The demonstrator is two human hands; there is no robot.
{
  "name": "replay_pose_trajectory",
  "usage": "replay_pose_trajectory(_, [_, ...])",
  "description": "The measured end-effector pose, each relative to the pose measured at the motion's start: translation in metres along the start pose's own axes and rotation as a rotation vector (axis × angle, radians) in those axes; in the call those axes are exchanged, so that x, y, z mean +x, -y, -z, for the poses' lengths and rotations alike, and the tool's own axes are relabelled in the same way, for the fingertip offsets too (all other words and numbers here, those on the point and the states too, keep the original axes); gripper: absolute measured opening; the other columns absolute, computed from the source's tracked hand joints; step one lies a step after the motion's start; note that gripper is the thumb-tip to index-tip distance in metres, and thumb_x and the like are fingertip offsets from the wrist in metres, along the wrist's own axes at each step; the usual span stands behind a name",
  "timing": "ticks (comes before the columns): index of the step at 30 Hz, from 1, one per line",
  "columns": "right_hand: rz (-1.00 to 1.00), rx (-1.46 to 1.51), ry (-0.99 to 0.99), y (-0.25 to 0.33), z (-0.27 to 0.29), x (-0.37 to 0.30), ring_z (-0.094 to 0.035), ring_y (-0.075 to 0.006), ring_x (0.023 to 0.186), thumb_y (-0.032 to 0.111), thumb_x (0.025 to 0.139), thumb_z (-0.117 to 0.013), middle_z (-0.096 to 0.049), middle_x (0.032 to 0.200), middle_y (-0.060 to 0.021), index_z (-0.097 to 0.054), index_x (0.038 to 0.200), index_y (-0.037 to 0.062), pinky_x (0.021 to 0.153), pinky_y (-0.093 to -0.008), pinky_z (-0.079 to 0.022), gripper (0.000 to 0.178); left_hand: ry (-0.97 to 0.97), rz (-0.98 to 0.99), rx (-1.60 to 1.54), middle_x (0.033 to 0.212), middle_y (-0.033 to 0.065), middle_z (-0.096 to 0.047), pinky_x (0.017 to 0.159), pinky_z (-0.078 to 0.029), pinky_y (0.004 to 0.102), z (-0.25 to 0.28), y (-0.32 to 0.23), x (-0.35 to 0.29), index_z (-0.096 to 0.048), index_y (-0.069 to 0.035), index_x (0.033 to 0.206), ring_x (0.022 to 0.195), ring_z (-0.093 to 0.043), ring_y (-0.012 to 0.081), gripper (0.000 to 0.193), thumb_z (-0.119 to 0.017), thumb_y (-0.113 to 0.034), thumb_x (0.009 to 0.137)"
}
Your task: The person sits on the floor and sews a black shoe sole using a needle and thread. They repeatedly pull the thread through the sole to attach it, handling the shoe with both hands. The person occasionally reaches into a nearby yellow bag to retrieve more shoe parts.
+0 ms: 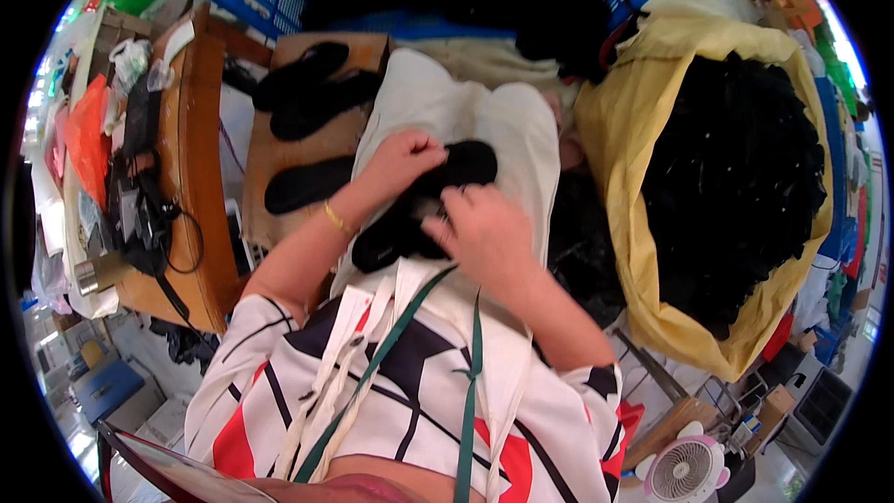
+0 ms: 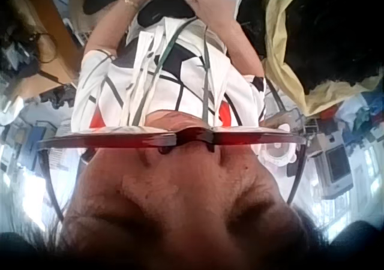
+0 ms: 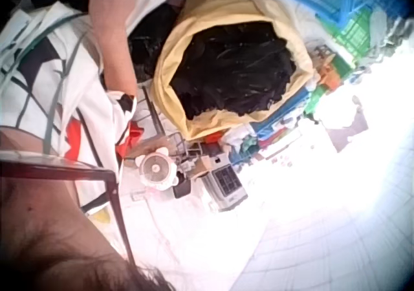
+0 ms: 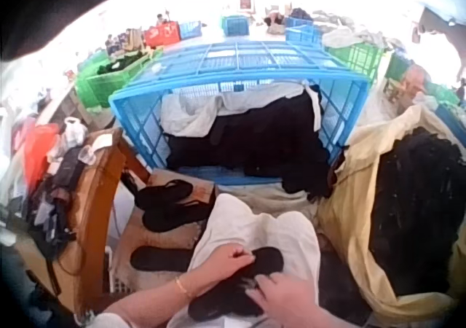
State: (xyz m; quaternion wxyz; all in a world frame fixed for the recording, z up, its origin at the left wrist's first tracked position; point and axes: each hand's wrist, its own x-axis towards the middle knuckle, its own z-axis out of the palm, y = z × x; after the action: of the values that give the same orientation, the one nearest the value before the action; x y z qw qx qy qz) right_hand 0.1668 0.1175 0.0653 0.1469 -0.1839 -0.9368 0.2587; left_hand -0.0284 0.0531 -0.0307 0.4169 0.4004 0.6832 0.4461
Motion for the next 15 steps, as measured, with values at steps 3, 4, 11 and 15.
replay_pose_trajectory(3, [-0.288, 0.420, 0.095, 0.010, -0.002, -0.010, -0.065, -0.0199, 0.072, 0.025, 0.086, -0.072, -0.066, 0.095, -0.0101, -0.057, 0.102, 0.0032, 0.063, -0.0315, -0.050, 0.030, -0.061, -0.125, 0.077, 0.077, 0.0042, -0.061, 0.066, -0.046, 0.0282, 0.002, -0.036, -0.020, -0.068, -0.001, 0.086, 0.072, -0.057, 0.0118, 0.012, -0.069, -0.013, 0.086])
replay_pose_trajectory(4, [-0.456, 0.711, 0.057, -0.003, -0.019, -0.017, -0.063, -0.0166, 0.070, 0.033, 0.087, -0.072, -0.067, 0.097, -0.0091, -0.055, 0.103, 0.0051, 0.061, -0.0302, -0.051, 0.037, 0.003, -0.241, 0.083, 0.081, 0.0056, -0.062, 0.067, -0.046, 0.0286, 0.004, -0.048, -0.023, -0.068, 0.000, 0.087, 0.074, -0.059, 0.0147, 0.011, -0.070, -0.011, 0.085])
replay_pose_trajectory(11, [-0.700, 1.844, -0.393, -0.046, -0.006, -0.014, -0.060, -0.0141, 0.065, 0.018, 0.098, -0.057, -0.063, 0.083, -0.0045, -0.058, 0.093, 0.0074, 0.054, -0.0278, -0.050, 0.011, 0.096, -0.245, 0.433, 0.081, 0.0141, -0.065, 0.070, -0.050, 0.0399, 0.005, -0.050, -0.049, -0.068, -0.004, 0.081, 0.079, -0.063, 0.0329, 0.014, -0.068, -0.017, 0.080])
replay_pose_trajectory(15, [-0.572, 1.797, -0.523, -0.071, 0.025, -0.039, -0.054, -0.0111, 0.073, 0.017, 0.097, -0.060, -0.057, 0.085, -0.0001, -0.057, 0.096, 0.0109, 0.060, -0.0249, -0.047, 0.007, 0.125, -0.137, 0.547, 0.081, 0.0147, -0.066, 0.069, -0.049, 0.0400, 0.003, -0.047, -0.056, -0.069, -0.004, 0.082, 0.077, -0.063, 0.0334, 0.016, -0.068, -0.019, 0.079])
